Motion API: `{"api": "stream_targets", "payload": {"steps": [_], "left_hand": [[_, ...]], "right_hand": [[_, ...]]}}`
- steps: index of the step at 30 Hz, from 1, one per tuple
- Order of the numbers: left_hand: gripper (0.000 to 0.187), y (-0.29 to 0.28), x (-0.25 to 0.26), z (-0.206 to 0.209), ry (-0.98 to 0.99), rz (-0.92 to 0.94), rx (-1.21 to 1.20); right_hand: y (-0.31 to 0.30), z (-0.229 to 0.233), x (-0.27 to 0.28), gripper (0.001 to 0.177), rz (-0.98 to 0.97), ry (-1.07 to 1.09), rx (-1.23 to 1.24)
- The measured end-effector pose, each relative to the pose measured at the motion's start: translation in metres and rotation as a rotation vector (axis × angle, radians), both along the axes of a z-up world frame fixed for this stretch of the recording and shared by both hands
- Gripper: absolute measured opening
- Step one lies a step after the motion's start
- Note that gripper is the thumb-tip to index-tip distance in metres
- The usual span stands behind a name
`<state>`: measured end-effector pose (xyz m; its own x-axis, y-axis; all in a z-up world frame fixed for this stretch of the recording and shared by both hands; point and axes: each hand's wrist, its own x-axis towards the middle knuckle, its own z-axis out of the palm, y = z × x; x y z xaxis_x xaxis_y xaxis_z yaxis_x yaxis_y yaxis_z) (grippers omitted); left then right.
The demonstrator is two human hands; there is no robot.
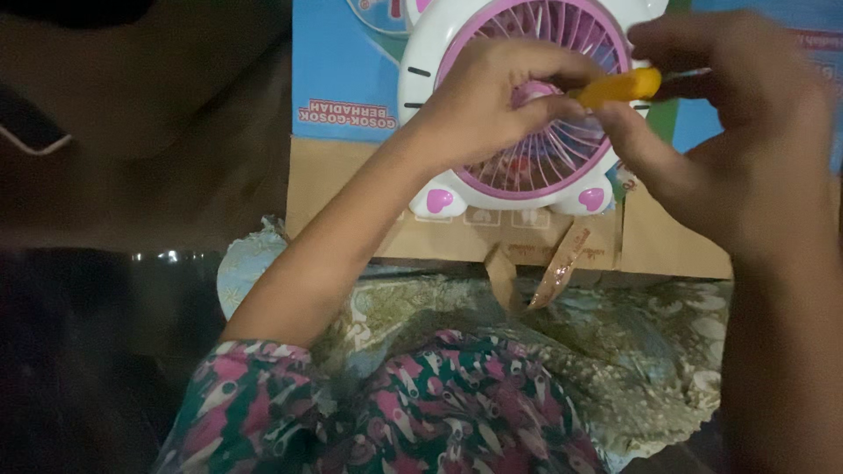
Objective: The person uses a yellow screwdriver to remove screws from the center of a white and pink cat-shaped electric fan. They repeatedly loosen and remove screws from the fan's front grille, occasionally flipping the fan to access the back.
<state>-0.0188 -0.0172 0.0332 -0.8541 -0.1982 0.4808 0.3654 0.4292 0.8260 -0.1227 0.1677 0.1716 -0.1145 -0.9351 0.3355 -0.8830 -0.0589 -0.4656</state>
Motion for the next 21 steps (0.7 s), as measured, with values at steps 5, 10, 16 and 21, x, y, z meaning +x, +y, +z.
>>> {"api": "stream_targets", "payload": {"steps": [5, 10, 16, 21], "left_hand": [[0.030, -0.001, 0.002, 0.008, -0.014, -0.041, 0.048], [0.041, -0.005, 0.011, 0.006, 0.139, -0.229, 0.144], [0.030, 0.005, 0.002, -0.005, 0.016, -0.073, 0.072], [0.030, 0.004, 0.006, 0.001, 0.042, 0.010, 0.050]], "right_hand": [[0.006, -0.005, 0.006, 0.018, -0.114, 0.133, -0.003], [0.009, 0.000, 0.013, 0.020, -0.056, 0.264, -0.047], [0.013, -0.001, 0.015, 0.023, -0.083, 0.055, -0.063], [0.013, -0.010, 0.013, 0.021, -0.183, -0.026, -0.086]]}}
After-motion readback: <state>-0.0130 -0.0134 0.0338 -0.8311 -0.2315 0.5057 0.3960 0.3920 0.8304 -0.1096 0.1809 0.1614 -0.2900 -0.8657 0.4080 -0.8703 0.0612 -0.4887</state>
